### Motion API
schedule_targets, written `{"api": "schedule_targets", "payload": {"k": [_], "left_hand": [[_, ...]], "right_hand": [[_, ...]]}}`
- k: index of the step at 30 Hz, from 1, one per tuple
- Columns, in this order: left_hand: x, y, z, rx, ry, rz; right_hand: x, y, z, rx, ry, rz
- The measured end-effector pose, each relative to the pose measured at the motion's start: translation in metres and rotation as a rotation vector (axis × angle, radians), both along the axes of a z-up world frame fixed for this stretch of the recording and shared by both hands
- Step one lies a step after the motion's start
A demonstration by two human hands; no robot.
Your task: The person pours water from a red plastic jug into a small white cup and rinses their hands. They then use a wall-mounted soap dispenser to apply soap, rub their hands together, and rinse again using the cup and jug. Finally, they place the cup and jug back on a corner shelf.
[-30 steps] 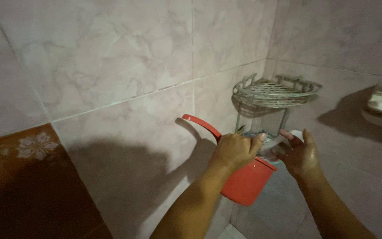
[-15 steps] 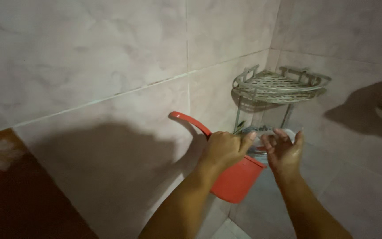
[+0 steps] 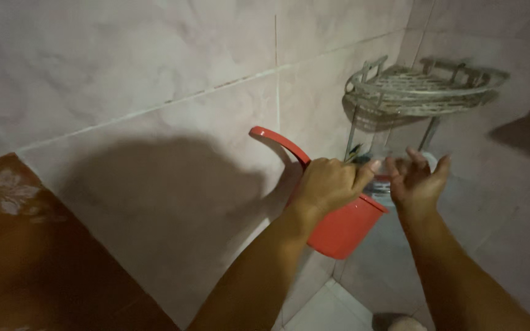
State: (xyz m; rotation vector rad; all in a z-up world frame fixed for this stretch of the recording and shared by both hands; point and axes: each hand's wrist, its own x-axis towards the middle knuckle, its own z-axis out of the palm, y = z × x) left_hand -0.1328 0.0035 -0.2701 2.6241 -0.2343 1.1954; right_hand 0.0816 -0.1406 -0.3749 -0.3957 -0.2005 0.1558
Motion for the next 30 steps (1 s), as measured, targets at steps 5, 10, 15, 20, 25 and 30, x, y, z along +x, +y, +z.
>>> {"api": "schedule_targets", "payload": {"k": [5, 10, 15, 20, 25, 30], "left_hand": [[-0.001, 0.001, -0.003, -0.001, 0.037, -0.037], [0.0, 0.003, -0.01, 0.003, 0.066, -0.035], [-0.007, 0.001, -0.016, 0.016, -0.084, -0.035], [-0.016, -0.01, -0.004, -0.047, -0.109, -0.084], [-0.028, -0.04, 0.009, -0.092, -0.213, -0.102], [-0.044, -0.091, 0.013, -0.081, -0.191, -0.12]], "right_hand": [[0.004, 0.0, -0.017, 0.003, -0.027, 0.009], [-0.005, -0.002, -0.03, -0.091, -0.025, 0.018], [-0.04, -0.009, -0.008, -0.291, 0.059, 0.035], [-0.091, -0.026, 0.036, -0.725, -0.126, -0.099], [-0.16, -0.047, 0.073, -0.848, -0.325, -0.243], [-0.234, -0.087, 0.092, -1.057, -0.302, -0.509]]}}
